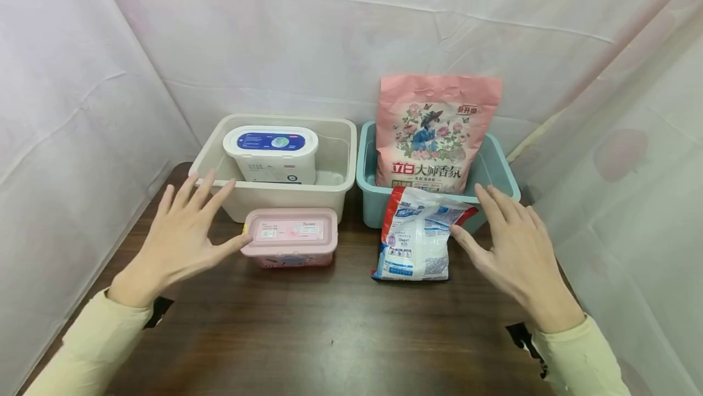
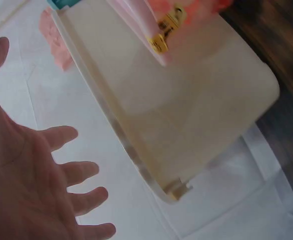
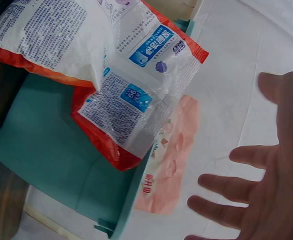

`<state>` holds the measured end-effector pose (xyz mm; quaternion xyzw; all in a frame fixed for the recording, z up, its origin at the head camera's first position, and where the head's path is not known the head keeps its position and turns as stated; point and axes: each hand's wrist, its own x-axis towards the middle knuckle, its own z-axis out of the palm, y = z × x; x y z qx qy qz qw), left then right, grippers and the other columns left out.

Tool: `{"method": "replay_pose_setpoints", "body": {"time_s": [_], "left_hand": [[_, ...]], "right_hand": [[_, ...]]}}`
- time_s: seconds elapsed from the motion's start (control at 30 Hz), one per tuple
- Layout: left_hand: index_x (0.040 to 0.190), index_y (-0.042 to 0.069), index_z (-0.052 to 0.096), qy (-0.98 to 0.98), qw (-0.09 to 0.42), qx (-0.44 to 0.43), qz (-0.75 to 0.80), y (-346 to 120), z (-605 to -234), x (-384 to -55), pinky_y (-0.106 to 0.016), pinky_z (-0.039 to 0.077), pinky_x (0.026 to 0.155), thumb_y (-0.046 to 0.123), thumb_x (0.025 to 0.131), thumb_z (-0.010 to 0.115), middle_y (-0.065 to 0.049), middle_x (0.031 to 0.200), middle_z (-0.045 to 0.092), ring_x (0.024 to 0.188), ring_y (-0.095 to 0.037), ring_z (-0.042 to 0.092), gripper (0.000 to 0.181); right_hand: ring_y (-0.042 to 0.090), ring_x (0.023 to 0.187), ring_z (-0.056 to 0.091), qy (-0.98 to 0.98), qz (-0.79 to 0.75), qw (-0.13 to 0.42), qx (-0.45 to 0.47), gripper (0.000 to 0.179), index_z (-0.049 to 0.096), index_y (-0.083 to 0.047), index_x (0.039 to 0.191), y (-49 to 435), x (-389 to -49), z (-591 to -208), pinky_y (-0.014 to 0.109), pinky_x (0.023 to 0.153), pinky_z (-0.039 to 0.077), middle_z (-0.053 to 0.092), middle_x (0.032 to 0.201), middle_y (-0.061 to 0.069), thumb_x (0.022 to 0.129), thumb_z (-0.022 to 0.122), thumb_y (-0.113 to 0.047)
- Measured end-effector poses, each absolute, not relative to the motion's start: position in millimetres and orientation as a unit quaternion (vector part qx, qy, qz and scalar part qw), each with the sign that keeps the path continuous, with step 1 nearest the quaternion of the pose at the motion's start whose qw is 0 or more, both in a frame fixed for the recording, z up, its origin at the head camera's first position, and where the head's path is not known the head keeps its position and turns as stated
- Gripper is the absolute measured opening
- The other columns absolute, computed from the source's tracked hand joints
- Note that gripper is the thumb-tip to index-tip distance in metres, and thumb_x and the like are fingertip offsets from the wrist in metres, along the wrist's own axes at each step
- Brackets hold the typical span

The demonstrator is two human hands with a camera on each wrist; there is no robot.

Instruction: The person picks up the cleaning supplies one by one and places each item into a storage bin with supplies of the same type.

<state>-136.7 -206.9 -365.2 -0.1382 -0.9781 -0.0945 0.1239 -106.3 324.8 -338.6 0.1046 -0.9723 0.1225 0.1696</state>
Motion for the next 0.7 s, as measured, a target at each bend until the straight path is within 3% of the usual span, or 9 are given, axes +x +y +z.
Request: {"method": "replay_pose_setpoints", "body": {"time_s": [0.1, 0.23, 0.5, 0.7], "left_hand": [[0.167, 0.022, 0.038, -0.974, 0.136, -0.150, -0.098, -199, -366, -141, -0.072, 0.012, 0.129, 0.081, 0.085, 0.062, -0.012, 0.177, 0.026, 0.163, -0.042, 0.020, 0.103], [0.166, 0.021, 0.040, -0.966, 0.160, -0.172, -0.111, -188, -367, -147, -0.071, 0.017, 0.128, 0.076, 0.086, 0.065, -0.011, 0.175, 0.033, 0.161, -0.041, 0.025, 0.099], [0.156, 0.013, 0.053, -0.933, 0.228, -0.230, -0.159, -162, -373, -156, -0.067, 0.032, 0.122, 0.057, 0.089, 0.073, -0.018, 0.164, 0.047, 0.150, -0.043, 0.041, 0.083], [0.150, 0.008, 0.058, -0.908, 0.258, -0.270, -0.188, -138, -375, -164, -0.061, 0.039, 0.121, 0.046, 0.090, 0.076, -0.015, 0.158, 0.055, 0.145, -0.041, 0.049, 0.073]], "right_hand": [[0.054, 0.136, 0.053, -0.965, 0.136, 0.199, 0.102, 0.082, 0.045, -0.014, 0.163, 324, -108, -341, 0.075, 0.100, 0.044, 0.055, 0.155, 0.026, 0.095, 0.076, -0.049], [0.052, 0.127, 0.058, -0.959, 0.157, 0.220, 0.090, 0.075, 0.050, -0.014, 0.159, 323, -109, -345, 0.075, 0.086, 0.048, 0.060, 0.148, 0.028, 0.096, 0.077, -0.045], [0.049, 0.121, 0.062, -0.941, 0.195, 0.262, 0.086, 0.063, 0.061, -0.009, 0.150, 324, -112, -354, 0.071, 0.089, 0.048, 0.067, 0.138, 0.028, 0.095, 0.079, -0.036], [0.044, 0.118, 0.064, -0.934, 0.216, 0.271, 0.086, 0.057, 0.064, -0.006, 0.144, 326, -114, -360, 0.066, 0.091, 0.048, 0.069, 0.135, 0.026, 0.095, 0.079, -0.031]]}}
